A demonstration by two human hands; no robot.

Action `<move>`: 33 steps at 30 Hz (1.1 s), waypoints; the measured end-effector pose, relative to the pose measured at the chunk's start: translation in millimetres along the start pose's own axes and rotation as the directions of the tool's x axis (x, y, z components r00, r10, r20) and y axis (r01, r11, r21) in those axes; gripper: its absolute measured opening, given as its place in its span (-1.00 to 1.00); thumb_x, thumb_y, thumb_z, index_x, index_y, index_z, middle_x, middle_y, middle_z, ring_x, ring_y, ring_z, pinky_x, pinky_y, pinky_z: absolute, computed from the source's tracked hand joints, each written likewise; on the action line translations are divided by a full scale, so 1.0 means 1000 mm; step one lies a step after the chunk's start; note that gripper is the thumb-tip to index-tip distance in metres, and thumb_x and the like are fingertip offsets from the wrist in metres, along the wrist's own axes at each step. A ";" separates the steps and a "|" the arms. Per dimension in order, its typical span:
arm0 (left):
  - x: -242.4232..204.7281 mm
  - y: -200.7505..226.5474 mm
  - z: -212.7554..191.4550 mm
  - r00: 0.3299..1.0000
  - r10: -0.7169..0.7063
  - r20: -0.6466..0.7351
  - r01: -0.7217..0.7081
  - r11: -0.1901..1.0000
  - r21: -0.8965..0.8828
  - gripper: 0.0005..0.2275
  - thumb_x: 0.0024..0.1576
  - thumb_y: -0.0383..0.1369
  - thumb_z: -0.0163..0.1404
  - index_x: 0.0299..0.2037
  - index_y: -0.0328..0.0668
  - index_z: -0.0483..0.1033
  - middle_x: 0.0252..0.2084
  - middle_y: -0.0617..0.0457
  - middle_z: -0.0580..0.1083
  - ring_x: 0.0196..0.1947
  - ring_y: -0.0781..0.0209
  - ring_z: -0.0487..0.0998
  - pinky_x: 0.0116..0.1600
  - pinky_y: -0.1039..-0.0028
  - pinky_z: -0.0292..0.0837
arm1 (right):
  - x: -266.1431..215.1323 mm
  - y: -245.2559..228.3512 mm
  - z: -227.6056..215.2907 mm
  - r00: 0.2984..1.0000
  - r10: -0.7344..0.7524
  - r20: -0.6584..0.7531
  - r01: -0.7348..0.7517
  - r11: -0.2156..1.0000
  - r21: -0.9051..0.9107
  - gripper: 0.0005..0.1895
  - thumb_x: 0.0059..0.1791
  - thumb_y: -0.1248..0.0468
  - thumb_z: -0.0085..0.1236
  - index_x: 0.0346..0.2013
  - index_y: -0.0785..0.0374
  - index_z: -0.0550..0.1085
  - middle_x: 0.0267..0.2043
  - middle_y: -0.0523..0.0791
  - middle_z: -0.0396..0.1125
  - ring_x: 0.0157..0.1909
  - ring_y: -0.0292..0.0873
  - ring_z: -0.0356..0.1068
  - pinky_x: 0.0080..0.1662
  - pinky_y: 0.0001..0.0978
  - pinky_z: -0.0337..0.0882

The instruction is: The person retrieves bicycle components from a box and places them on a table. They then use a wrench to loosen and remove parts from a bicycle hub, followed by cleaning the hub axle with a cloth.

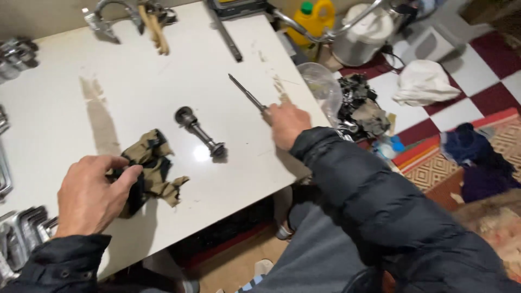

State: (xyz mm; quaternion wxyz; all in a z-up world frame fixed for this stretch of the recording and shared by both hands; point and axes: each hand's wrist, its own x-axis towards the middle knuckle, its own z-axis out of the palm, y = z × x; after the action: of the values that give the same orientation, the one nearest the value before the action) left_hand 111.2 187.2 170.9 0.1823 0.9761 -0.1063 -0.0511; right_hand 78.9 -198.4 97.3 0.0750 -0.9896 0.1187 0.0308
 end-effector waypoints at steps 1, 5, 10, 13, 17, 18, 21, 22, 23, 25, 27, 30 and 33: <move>0.001 0.002 0.003 1.000 0.016 0.006 -0.016 1.000 -0.003 -0.69 0.15 -0.15 0.10 -0.15 -0.27 0.67 -0.11 -0.18 0.53 -0.18 -0.07 0.51 -0.07 0.20 0.43 | -0.002 0.000 0.004 1.000 0.017 -0.003 -0.017 1.000 -0.003 -0.76 -0.09 0.34 -0.02 -0.13 0.20 0.43 -0.16 0.11 0.39 -0.24 0.29 0.42 -0.20 0.11 0.42; 0.000 0.009 0.012 0.998 -0.010 0.066 0.006 0.998 0.062 -0.68 0.16 -0.11 0.11 -0.11 -0.19 0.68 -0.08 -0.14 0.56 -0.11 -0.04 0.54 -0.01 0.19 0.48 | -0.004 -0.009 -0.004 1.000 -0.010 0.013 0.009 0.999 0.048 -0.78 -0.08 0.34 -0.03 -0.15 0.27 0.39 -0.21 0.09 0.40 -0.22 0.23 0.41 -0.13 0.06 0.41; -0.007 0.020 0.011 0.997 -0.022 0.079 0.019 0.999 0.041 -0.72 0.16 -0.13 0.11 -0.14 -0.16 0.69 -0.14 -0.09 0.57 -0.23 0.03 0.55 -0.12 0.26 0.49 | -0.012 -0.016 -0.013 0.993 -0.042 0.106 0.029 0.992 0.124 -0.72 -0.12 0.37 0.02 -0.11 0.28 0.38 -0.21 0.08 0.40 -0.22 0.18 0.42 -0.08 0.00 0.41; -0.010 0.023 0.012 0.992 -0.045 0.115 0.041 0.998 0.041 -0.70 0.16 -0.12 0.12 -0.13 -0.18 0.69 -0.17 -0.08 0.57 -0.26 0.06 0.56 -0.14 0.28 0.49 | -0.020 -0.022 -0.018 0.978 -0.008 0.210 -0.043 0.971 0.235 -0.57 -0.17 0.40 0.01 0.01 0.23 0.38 -0.17 0.04 0.41 -0.14 0.12 0.42 -0.02 -0.06 0.43; -0.010 0.023 0.017 0.993 -0.022 0.120 0.016 0.999 0.050 -0.72 0.16 -0.12 0.12 -0.13 -0.13 0.69 -0.22 -0.07 0.57 -0.22 0.08 0.55 -0.11 0.29 0.50 | -0.025 -0.020 -0.007 0.982 -0.130 0.135 0.098 0.971 0.219 -0.54 -0.16 0.31 0.05 0.05 0.22 0.33 -0.09 0.04 0.39 -0.08 0.13 0.40 0.02 -0.07 0.39; -0.011 0.021 0.019 0.992 -0.017 0.123 0.010 0.998 0.061 -0.72 0.17 -0.11 0.11 -0.13 -0.12 0.68 -0.23 -0.07 0.55 -0.25 0.10 0.55 -0.13 0.31 0.51 | -0.027 -0.020 -0.006 0.980 -0.154 0.127 0.123 0.967 0.225 -0.52 -0.15 0.27 0.07 0.07 0.23 0.30 -0.08 0.05 0.36 -0.08 0.15 0.39 0.01 -0.04 0.39; -0.011 0.021 0.020 0.993 -0.021 0.118 0.016 0.999 0.043 -0.72 0.16 -0.12 0.12 -0.12 -0.15 0.68 -0.22 -0.06 0.55 -0.25 0.10 0.56 -0.13 0.31 0.51 | -0.032 -0.023 -0.006 0.982 -0.144 0.125 0.109 0.961 0.256 -0.50 -0.13 0.25 0.11 0.08 0.24 0.29 -0.09 0.04 0.38 -0.07 0.14 0.40 0.01 -0.08 0.39; -0.012 0.021 0.020 0.993 -0.019 0.116 0.014 0.999 0.044 -0.72 0.16 -0.12 0.12 -0.12 -0.15 0.68 -0.22 -0.06 0.55 -0.25 0.10 0.56 -0.13 0.31 0.51 | -0.033 -0.025 -0.007 0.982 -0.143 0.122 0.108 0.961 0.256 -0.50 -0.13 0.25 0.11 0.08 0.24 0.29 -0.09 0.04 0.38 -0.07 0.14 0.40 0.01 -0.08 0.39; -0.013 0.022 0.019 0.992 -0.029 0.127 0.023 0.999 0.049 -0.72 0.17 -0.11 0.11 -0.13 -0.13 0.68 -0.23 -0.05 0.56 -0.24 0.10 0.56 -0.11 0.31 0.51 | -0.035 -0.026 -0.008 0.981 -0.143 0.132 0.107 0.964 0.245 -0.52 -0.12 0.26 0.10 0.07 0.25 0.27 -0.09 0.05 0.37 -0.08 0.14 0.40 0.01 -0.06 0.39; -0.015 0.022 0.020 0.990 -0.037 0.139 0.030 0.998 0.056 -0.72 0.17 -0.10 0.11 -0.13 -0.11 0.68 -0.23 -0.03 0.57 -0.23 0.11 0.56 -0.09 0.31 0.51 | -0.036 -0.030 -0.009 0.980 -0.139 0.142 0.103 0.967 0.235 -0.53 -0.11 0.26 0.09 0.07 0.25 0.25 -0.10 0.05 0.36 -0.09 0.14 0.40 0.01 -0.05 0.39; -0.016 0.023 0.021 0.990 -0.023 0.143 0.017 0.999 0.042 -0.69 0.16 -0.08 0.11 -0.11 -0.11 0.68 -0.18 -0.03 0.58 -0.16 0.08 0.55 -0.04 0.29 0.47 | -0.039 -0.033 -0.011 0.984 -0.131 0.122 0.104 0.973 0.205 -0.54 -0.10 0.21 0.12 0.05 0.24 0.27 -0.11 0.08 0.36 -0.12 0.16 0.41 0.00 -0.02 0.40; -0.017 0.025 0.023 0.992 -0.002 0.125 -0.006 0.998 0.062 -0.69 0.18 -0.08 0.10 -0.10 -0.13 0.67 -0.17 -0.04 0.58 -0.20 0.11 0.58 -0.08 0.30 0.53 | -0.042 -0.033 -0.024 0.983 -0.138 0.121 0.118 0.980 0.160 -0.43 -0.07 0.08 0.26 0.11 0.23 0.28 -0.09 0.07 0.36 -0.13 0.11 0.43 -0.02 -0.05 0.42; -0.025 0.030 0.025 0.987 0.162 -0.011 -0.162 0.987 0.007 -0.73 0.17 -0.13 0.13 -0.16 -0.16 0.67 -0.32 0.02 0.57 -0.34 0.16 0.52 -0.21 0.37 0.45 | -0.054 -0.034 -0.079 0.971 -0.060 0.231 0.018 0.983 0.182 -0.27 -0.09 0.12 0.26 0.33 0.15 0.24 0.14 -0.03 0.30 0.10 -0.05 0.35 0.21 -0.05 0.34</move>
State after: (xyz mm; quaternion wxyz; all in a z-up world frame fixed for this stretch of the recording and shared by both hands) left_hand 78.1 157.3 160.0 0.1837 0.9651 -0.1842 -0.0302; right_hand 37.9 -165.8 184.4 0.1775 -0.9704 0.0917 0.1359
